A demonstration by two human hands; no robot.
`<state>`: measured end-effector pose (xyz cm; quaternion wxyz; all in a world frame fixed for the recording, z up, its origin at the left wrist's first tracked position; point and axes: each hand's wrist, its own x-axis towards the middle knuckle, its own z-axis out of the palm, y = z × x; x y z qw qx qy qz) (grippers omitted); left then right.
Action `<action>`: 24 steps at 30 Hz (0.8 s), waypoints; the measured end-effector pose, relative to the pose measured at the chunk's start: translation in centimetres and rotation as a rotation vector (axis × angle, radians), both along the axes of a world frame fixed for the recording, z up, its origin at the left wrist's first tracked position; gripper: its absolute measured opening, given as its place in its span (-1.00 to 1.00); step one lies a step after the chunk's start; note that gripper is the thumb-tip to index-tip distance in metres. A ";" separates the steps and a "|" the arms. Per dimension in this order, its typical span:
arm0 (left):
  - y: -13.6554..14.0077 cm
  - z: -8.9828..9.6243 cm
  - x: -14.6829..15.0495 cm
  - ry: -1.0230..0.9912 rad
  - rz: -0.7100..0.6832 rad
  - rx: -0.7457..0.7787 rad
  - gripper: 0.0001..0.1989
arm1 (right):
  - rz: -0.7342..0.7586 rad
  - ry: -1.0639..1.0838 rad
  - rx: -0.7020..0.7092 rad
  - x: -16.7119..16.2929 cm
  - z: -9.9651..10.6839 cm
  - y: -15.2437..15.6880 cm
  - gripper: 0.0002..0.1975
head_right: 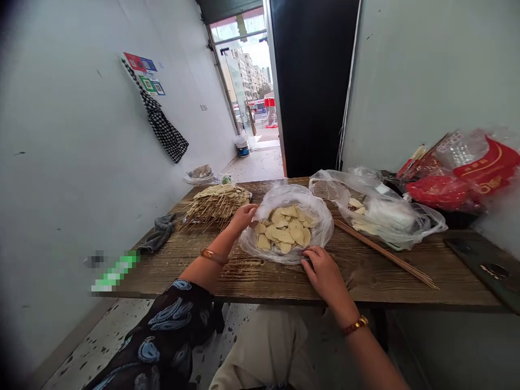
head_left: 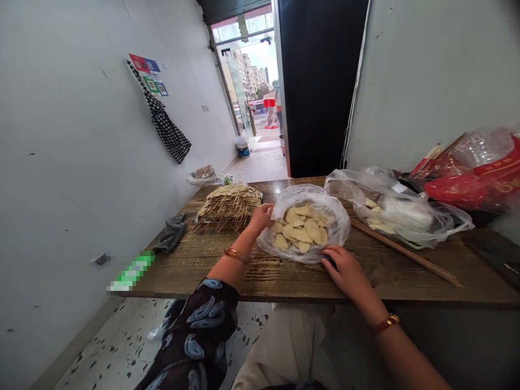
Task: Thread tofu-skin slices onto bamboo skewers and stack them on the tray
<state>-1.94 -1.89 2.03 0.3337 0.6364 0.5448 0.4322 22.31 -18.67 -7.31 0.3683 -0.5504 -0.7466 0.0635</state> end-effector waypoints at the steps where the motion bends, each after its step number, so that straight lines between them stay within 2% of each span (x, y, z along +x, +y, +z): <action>1: -0.4 -0.1 -0.6 0.066 0.009 0.012 -0.90 | 0.000 -0.006 0.004 0.0 -0.1 0.0 -0.79; 6: -3.5 -2.2 -1.8 0.336 0.046 0.028 -0.83 | 0.005 -0.032 0.001 0.2 -0.7 0.1 -0.76; 9: -5.6 -3.6 -0.2 0.446 0.110 0.042 -0.69 | 0.002 -0.052 -0.016 0.3 -1.0 0.0 -0.74; 10: -6.2 -4.0 0.7 0.570 0.133 0.074 -0.65 | 0.001 -0.060 -0.020 0.4 -1.2 0.0 -0.72; 12: -7.1 -4.4 2.4 0.736 0.128 0.133 -0.61 | 0.000 -0.074 -0.019 0.6 -1.5 0.1 -0.71; 14: -7.5 -4.6 3.6 0.789 0.128 0.190 -0.60 | -0.004 -0.082 -0.009 0.7 -1.7 0.2 -0.70; 16: -7.5 -4.7 3.7 0.755 0.111 0.230 -0.60 | -0.008 -0.084 -0.006 0.7 -1.8 0.3 -0.71; 18: -6.9 -5.0 2.8 0.632 0.092 0.218 -0.61 | -0.009 -0.078 -0.011 0.7 -1.8 0.3 -0.72; 23: -4.8 -6.4 -1.3 0.066 0.156 0.152 -0.67 | -0.034 -0.057 -0.021 0.5 -1.4 0.3 -0.73; 24: -4.5 -6.6 -1.9 0.043 0.178 0.158 -0.67 | -0.043 -0.055 -0.022 0.5 -1.4 0.3 -0.73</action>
